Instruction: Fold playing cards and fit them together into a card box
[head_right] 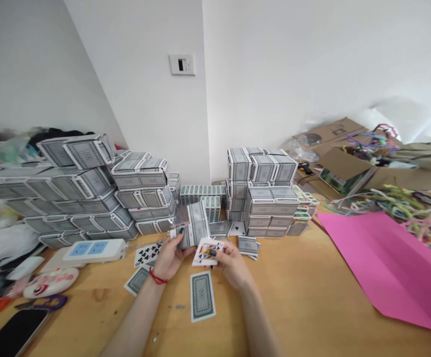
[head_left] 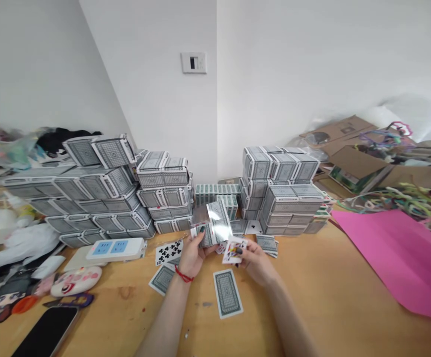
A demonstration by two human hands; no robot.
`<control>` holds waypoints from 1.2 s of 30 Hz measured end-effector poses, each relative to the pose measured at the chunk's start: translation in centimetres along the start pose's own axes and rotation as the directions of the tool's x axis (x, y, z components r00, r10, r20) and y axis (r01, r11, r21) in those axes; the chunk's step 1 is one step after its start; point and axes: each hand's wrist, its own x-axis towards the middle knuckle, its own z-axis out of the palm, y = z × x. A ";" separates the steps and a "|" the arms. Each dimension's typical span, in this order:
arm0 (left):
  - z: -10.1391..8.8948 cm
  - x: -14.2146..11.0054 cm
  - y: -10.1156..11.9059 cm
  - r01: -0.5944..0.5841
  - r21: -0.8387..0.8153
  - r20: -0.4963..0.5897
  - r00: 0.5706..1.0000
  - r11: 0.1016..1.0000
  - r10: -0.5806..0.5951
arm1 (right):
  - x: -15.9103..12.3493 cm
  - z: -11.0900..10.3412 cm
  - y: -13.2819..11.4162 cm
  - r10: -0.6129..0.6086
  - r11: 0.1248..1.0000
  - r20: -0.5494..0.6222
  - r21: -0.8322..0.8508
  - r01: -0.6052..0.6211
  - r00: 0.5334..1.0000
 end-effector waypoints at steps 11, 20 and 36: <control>0.1 0.1 -0.1 -0.014 0.005 -0.008 1.000 1.000 0.014 | 1.3 -1.5 0.3 -0.244 0.967 -0.508 -0.061 0.248 0.826; -0.2 0.3 -0.3 -0.086 0.056 -0.024 0.996 0.995 0.088 | 1.2 -1.6 0.3 -0.361 0.920 -0.464 -0.321 0.227 0.809; -0.3 0.5 -0.7 -0.150 0.151 0.012 0.989 0.977 0.150 | 1.0 -1.1 0.4 -0.336 0.865 -0.298 -0.472 0.168 0.893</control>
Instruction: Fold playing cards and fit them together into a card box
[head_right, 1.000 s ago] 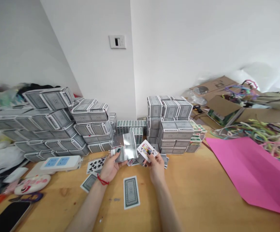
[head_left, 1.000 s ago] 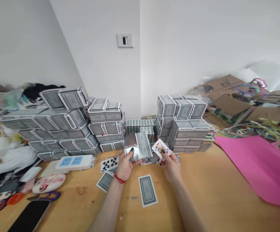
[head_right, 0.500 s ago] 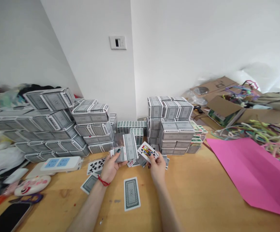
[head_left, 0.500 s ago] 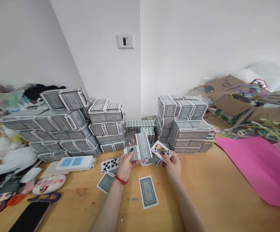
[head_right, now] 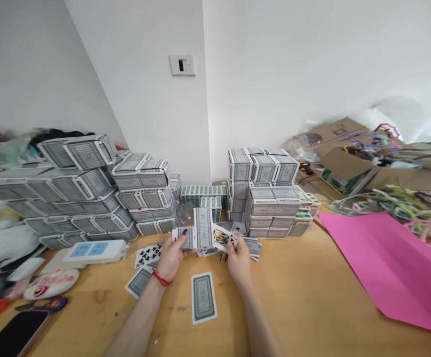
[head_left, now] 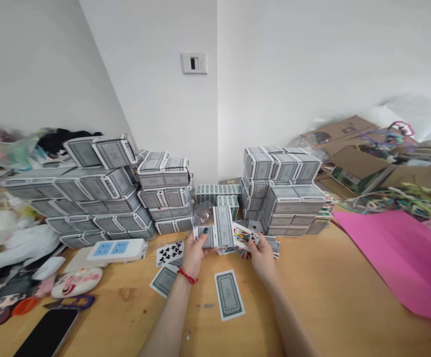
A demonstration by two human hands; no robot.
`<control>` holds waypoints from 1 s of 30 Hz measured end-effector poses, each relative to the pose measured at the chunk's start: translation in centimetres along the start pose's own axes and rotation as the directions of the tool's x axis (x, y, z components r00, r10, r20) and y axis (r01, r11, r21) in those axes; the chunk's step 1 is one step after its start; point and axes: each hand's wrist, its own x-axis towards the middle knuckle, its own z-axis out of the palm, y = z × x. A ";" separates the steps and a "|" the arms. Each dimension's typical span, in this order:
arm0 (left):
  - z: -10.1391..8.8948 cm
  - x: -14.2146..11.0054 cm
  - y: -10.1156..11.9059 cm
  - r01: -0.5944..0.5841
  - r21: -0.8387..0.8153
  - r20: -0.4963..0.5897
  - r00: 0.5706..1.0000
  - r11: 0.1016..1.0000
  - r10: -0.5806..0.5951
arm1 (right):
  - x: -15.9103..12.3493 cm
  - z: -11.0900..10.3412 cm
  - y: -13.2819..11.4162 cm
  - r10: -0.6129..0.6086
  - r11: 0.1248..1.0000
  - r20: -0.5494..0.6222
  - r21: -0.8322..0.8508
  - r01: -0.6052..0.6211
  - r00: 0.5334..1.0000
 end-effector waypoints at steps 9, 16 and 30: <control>-0.3 0.3 -0.1 -0.013 0.027 0.006 1.000 1.000 0.012 | 0.1 -0.2 0.7 0.043 0.999 0.035 -0.014 -0.043 0.998; -0.5 0.4 0.1 -0.020 0.035 -0.027 0.999 0.999 0.021 | 0.3 -0.3 0.5 0.043 0.998 0.065 0.037 -0.046 0.997; -1.0 0.5 0.6 -0.005 0.075 -0.042 0.999 0.997 0.008 | 0.0 -0.6 0.3 0.057 0.998 0.107 0.005 -0.057 0.993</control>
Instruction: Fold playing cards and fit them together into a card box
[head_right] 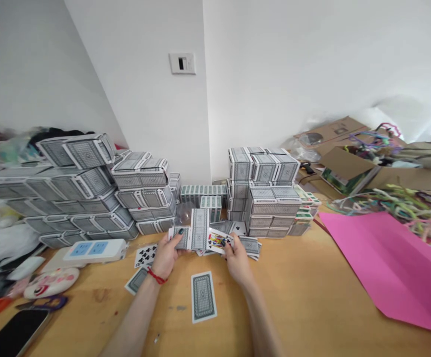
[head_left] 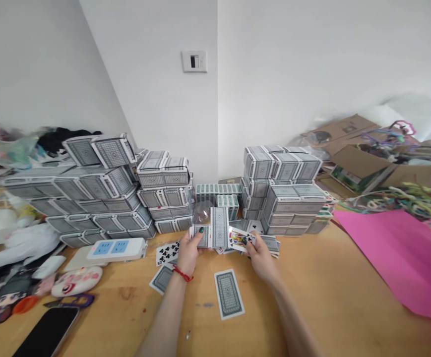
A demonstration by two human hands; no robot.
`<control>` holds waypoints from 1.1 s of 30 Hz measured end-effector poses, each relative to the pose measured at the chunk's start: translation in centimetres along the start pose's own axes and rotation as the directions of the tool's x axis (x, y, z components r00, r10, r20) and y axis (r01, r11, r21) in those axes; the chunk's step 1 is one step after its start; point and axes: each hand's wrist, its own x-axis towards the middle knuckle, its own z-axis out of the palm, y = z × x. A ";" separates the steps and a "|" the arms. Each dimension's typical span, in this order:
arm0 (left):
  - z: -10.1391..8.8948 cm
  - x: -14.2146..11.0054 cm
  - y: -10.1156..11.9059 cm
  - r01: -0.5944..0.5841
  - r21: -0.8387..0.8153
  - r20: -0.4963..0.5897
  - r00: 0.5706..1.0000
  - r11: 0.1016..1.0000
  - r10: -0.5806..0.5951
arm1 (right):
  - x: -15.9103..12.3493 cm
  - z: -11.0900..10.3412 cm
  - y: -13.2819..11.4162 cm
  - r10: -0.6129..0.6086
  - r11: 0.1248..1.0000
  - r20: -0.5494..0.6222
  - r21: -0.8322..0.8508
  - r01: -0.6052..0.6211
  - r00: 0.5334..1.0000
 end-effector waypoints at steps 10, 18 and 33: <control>-0.3 0.0 0.3 0.020 0.005 0.022 1.000 1.000 -0.020 | -0.3 0.0 -0.5 0.004 0.999 0.033 0.044 -0.005 0.999; -0.5 0.1 0.2 0.016 0.018 0.010 1.000 1.000 -0.016 | -0.1 -0.1 -0.4 0.002 0.999 0.032 0.038 -0.003 0.999; -0.3 0.1 0.4 0.015 0.083 0.017 1.000 0.996 -0.016 | -0.1 -0.1 0.2 0.042 0.999 0.054 0.019 -0.043 0.998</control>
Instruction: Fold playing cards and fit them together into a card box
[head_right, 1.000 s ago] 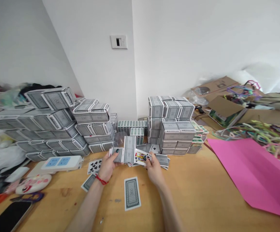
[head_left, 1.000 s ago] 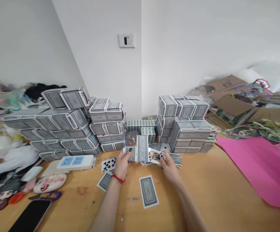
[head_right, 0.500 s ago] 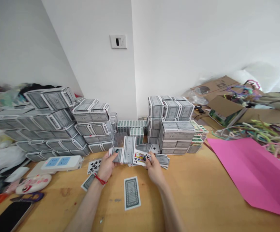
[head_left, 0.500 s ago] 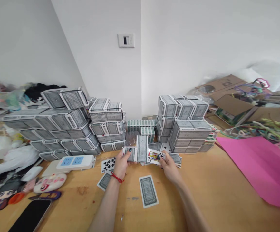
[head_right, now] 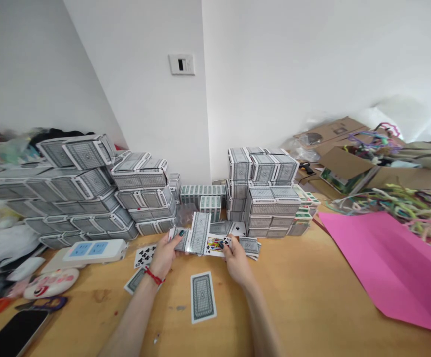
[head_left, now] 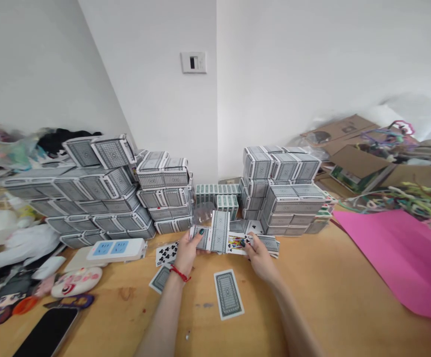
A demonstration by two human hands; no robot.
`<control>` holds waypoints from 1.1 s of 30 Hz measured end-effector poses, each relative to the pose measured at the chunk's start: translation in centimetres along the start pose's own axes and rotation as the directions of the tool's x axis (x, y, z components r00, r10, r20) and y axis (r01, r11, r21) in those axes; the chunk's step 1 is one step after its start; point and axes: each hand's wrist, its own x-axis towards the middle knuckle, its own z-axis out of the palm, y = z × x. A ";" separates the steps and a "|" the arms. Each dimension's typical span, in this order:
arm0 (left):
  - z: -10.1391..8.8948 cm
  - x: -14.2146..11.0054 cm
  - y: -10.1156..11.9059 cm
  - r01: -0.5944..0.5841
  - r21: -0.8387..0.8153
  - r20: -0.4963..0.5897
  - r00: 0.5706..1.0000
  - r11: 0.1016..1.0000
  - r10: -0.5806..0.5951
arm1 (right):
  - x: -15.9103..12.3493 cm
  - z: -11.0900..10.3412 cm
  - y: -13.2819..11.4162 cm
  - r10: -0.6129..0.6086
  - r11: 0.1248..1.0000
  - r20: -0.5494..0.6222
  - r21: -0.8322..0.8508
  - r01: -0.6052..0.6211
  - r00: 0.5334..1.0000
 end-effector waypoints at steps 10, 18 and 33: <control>0.1 0.0 -0.1 -0.033 0.035 0.034 0.999 0.999 0.032 | -0.3 0.2 -0.8 0.011 1.000 0.008 0.000 -0.011 1.000; 0.1 -0.1 -0.3 -0.043 0.051 0.059 0.997 0.998 0.040 | 0.0 -0.1 -0.1 0.011 1.000 0.027 0.003 -0.011 1.000; -0.2 0.1 -0.7 -0.065 0.145 0.088 0.995 0.987 0.053 | -0.1 -0.2 0.3 0.036 0.998 0.053 -0.052 -0.034 0.998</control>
